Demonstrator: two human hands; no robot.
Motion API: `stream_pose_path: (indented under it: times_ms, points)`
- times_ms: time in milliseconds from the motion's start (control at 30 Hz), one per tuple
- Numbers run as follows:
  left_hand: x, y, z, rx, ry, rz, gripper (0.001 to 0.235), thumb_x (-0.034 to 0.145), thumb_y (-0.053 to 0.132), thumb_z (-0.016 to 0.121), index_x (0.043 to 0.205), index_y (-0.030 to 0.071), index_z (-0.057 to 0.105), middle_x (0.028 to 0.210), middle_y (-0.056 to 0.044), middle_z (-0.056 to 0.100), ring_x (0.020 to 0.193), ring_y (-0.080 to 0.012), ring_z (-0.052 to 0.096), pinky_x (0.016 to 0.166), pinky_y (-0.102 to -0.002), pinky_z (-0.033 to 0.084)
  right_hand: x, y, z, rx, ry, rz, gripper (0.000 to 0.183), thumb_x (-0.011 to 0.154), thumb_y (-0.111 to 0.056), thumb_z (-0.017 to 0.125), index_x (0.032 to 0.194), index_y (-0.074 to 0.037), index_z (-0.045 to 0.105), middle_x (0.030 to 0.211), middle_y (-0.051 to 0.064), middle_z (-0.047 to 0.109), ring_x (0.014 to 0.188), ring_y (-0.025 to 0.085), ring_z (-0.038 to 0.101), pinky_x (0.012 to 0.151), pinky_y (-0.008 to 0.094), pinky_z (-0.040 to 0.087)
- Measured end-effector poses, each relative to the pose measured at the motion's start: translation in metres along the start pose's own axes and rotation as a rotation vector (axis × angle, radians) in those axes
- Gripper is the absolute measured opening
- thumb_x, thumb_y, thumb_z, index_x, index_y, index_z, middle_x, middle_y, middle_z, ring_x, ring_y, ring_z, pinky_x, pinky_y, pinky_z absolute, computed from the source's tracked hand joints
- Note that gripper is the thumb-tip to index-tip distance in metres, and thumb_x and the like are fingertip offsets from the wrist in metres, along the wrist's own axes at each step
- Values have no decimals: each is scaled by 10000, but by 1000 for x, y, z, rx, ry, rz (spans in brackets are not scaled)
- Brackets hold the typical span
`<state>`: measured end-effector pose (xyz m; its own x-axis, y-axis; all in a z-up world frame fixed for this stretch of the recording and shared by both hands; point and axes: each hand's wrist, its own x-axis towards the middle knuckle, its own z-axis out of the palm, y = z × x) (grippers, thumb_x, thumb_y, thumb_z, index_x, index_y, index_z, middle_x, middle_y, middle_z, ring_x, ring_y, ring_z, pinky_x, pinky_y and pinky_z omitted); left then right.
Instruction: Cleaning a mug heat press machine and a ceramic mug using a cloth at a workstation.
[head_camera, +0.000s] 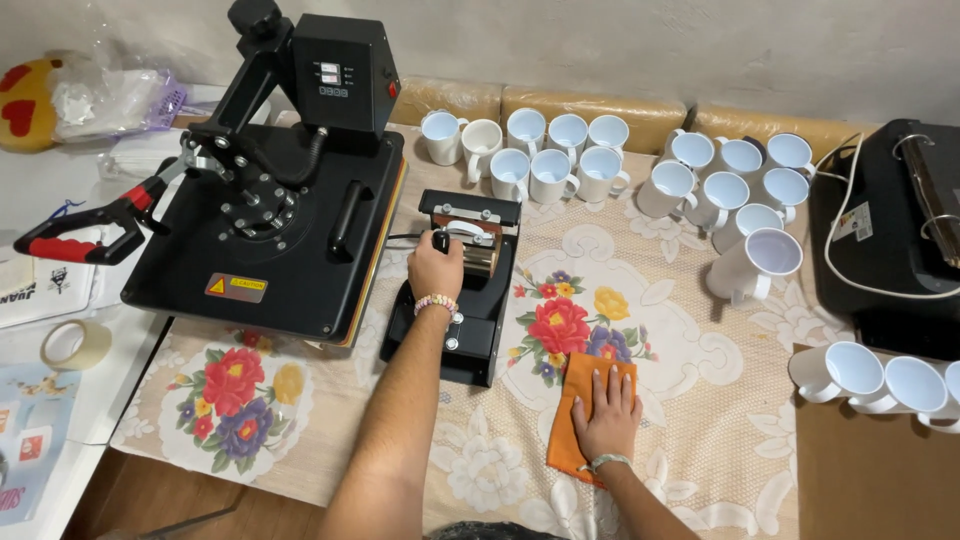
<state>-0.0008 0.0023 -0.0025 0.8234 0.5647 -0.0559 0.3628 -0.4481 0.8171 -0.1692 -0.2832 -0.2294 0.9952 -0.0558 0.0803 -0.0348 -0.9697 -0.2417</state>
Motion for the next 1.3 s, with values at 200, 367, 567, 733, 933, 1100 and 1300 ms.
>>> stream_pose_path:
  times_ms: [200, 367, 567, 733, 933, 1100, 1300]
  points:
    - [-2, 3, -1, 10, 2, -27, 168, 882, 265, 556, 802, 119, 567, 736, -89, 615, 661, -266, 576, 561, -456, 483, 0, 0, 1, 72, 22, 19, 798, 937, -559, 378, 1565, -73, 306, 1620, 76, 357, 1525, 291, 255, 1182, 521, 226]
    - [-1, 3, -1, 30, -7, -43, 168, 880, 280, 564, 864, 116, 596, 792, -104, 617, 688, -274, 585, 568, -450, 488, -1, -1, 0, 75, 30, 25, 790, 937, -549, 381, 1569, -82, 304, 1618, 77, 361, 1524, 293, 259, 1171, 520, 236]
    - [0, 4, -2, 7, -13, -25, 166, 888, 258, 578, 892, 100, 625, 806, -99, 653, 679, -271, 622, 547, -438, 513, 0, 0, 1, 4, 21, 12, 688, 946, -558, 367, 1535, -204, 397, 1640, 67, 324, 1534, 291, 242, 1169, 511, 247]
    - [0, 4, -3, 14, -32, -39, 178, 886, 264, 574, 925, 103, 639, 850, -109, 656, 750, -277, 628, 582, -444, 531, -1, -1, 1, -10, -17, 20, 662, 946, -554, 370, 1519, -228, 424, 1639, 74, 322, 1545, 291, 218, 1178, 512, 235]
    - [2, 3, -3, 26, -58, -59, 260, 885, 294, 576, 1053, 107, 643, 974, -163, 672, 972, -312, 609, 696, -483, 543, -1, -2, 0, 12, 12, 11, 663, 939, -550, 386, 1506, -211, 446, 1631, 78, 344, 1540, 293, 238, 1180, 517, 236]
    - [1, 2, -3, -19, -51, -21, 146, 899, 243, 584, 859, 104, 597, 784, -79, 643, 677, -241, 613, 549, -408, 522, 0, -2, -1, 33, -33, 54, 755, 941, -575, 347, 1551, -130, 355, 1654, 41, 297, 1547, 261, 205, 1197, 503, 198]
    - [6, -4, 2, 10, -27, 17, 182, 888, 274, 571, 887, 99, 622, 824, -103, 687, 801, -298, 642, 639, -474, 540, -1, -3, -3, 73, 43, 25, 783, 934, -541, 403, 1567, -88, 319, 1609, 79, 382, 1523, 298, 272, 1172, 524, 246]
